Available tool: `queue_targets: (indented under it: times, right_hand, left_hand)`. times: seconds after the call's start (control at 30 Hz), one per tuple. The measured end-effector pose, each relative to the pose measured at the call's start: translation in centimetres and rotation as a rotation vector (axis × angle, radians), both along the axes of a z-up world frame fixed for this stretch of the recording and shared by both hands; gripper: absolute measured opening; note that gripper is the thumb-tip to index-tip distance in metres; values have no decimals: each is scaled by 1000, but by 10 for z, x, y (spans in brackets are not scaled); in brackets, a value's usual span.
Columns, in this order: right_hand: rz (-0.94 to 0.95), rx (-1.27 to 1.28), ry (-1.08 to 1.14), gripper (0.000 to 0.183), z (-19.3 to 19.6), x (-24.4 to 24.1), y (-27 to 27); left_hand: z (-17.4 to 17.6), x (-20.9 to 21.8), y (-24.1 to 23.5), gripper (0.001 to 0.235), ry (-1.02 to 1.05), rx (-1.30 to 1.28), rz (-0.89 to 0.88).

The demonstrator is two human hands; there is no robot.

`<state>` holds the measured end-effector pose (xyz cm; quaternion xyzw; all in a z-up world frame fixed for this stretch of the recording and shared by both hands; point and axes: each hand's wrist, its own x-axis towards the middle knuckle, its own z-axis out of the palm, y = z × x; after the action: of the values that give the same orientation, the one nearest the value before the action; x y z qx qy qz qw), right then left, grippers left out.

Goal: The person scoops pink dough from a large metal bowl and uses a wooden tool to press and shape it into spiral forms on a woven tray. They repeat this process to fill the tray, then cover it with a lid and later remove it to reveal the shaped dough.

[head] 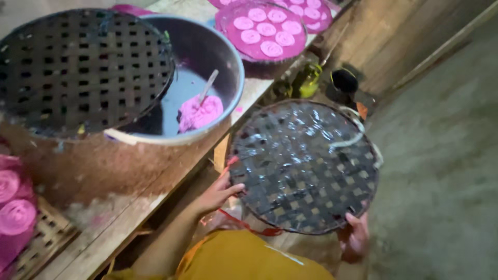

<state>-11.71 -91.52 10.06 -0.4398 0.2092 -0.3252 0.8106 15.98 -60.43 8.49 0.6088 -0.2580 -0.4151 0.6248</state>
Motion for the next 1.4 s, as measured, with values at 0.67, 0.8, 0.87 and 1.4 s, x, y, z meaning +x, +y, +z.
queue_targets:
  times: [0.67, 0.8, 0.87, 1.4]
  right_hand:
    - [-106, -113, 12, 80, 26, 175, -263]
    - [-25, -132, -70, 80, 18, 198, -342]
    - [13, -107, -17, 80, 17, 215, -385]
    - [1088, 750, -671, 56, 10, 343, -531]
  left_hand:
    - [-11, 355, -440, 50, -1330, 324, 535]
    - [-27, 375, -460, 31, -1390, 354, 558]
    - [-23, 385, -465, 35, -1253, 357, 518]
    - [55, 426, -465, 15, -923, 327, 810]
